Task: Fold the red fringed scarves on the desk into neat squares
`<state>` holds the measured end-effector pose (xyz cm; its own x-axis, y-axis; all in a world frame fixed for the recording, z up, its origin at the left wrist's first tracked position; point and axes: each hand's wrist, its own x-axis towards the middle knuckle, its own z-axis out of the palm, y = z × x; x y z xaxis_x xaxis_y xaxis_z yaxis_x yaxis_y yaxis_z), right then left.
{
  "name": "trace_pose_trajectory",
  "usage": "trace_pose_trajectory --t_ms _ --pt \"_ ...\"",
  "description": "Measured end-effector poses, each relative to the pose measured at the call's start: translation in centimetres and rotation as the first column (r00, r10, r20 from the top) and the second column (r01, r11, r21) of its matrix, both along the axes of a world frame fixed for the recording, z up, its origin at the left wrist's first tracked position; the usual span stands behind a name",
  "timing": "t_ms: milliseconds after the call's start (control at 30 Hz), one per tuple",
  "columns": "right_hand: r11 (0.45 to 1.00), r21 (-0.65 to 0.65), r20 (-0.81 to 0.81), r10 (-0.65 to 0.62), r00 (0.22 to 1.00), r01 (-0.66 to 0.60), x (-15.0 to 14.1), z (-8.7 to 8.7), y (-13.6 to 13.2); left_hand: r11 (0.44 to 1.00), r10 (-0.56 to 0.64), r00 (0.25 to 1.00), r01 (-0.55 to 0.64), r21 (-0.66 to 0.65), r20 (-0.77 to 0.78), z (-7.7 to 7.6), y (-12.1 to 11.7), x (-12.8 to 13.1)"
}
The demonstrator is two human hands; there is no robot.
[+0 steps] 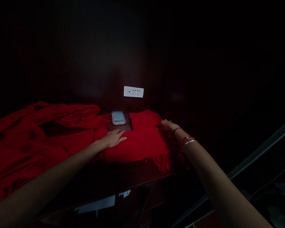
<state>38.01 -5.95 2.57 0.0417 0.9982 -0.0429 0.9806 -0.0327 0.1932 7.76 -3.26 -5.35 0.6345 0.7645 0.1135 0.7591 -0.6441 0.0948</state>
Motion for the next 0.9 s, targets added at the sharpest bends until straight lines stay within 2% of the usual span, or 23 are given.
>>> trace_pose_trajectory --t_ms 100,167,267,333,367,400,433,467,533,600,767,900 --pt "0.999 -0.047 0.035 -0.011 0.999 0.013 -0.2 0.6 -0.4 1.0 0.005 0.997 -0.006 0.015 0.074 0.6 0.8 0.1" --pt "1.0 -0.014 0.047 -0.003 0.999 0.003 -1.0 1.1 -0.8 0.998 -0.012 0.992 0.019 -0.056 0.126 1.5 1.8 0.1" --pt "0.997 0.064 0.037 0.031 0.999 -0.034 -3.7 1.2 -2.6 0.974 -0.045 0.987 0.078 -0.213 0.156 2.8 3.4 0.0" --pt "0.987 0.083 -0.008 0.142 0.99 -0.14 -6.4 0.7 -4.8 0.959 -0.057 0.985 0.1 -0.265 0.165 3.2 4.2 -0.1" --pt "0.941 0.1 -0.073 0.331 0.941 -0.323 -7.8 0.2 -6.2 0.953 -0.058 0.983 0.107 -0.283 0.177 3.2 4.5 -0.1" --pt "0.86 0.127 -0.112 0.507 0.855 -0.494 -9.3 -0.5 -7.7 0.948 -0.057 0.98 0.114 -0.298 0.192 3.1 4.8 -0.1" --pt "0.794 0.15 -0.111 0.605 0.788 -0.589 -10.6 -1.2 -9.1 0.944 -0.055 0.977 0.119 -0.308 0.207 2.9 5.0 -0.2" --pt "0.765 0.171 -0.074 0.638 0.767 -0.62 -11.7 -1.9 -10.4 0.941 -0.052 0.974 0.122 -0.315 0.222 2.7 5.1 -0.1" --pt "0.74 0.176 0.025 0.656 0.754 -0.649 -13.4 -3.2 -12.2 0.938 -0.049 0.968 0.129 -0.322 0.245 2.3 5.3 -0.1" --pt "0.74 0.148 0.112 0.647 0.754 -0.656 -14.2 -3.9 -12.8 0.937 -0.051 0.964 0.137 -0.321 0.262 1.9 5.4 -0.1" --pt "0.707 0.055 0.214 0.681 0.7 -0.705 -14.6 -4.3 -12.0 0.944 -0.051 0.956 0.141 -0.297 0.29 1.4 5.6 0.2" --pt "0.757 0.163 0.226 0.595 0.771 -0.632 -15.1 -4.8 -11.9 0.952 -0.04 0.951 0.13 -0.278 0.307 0.9 5.5 0.6"
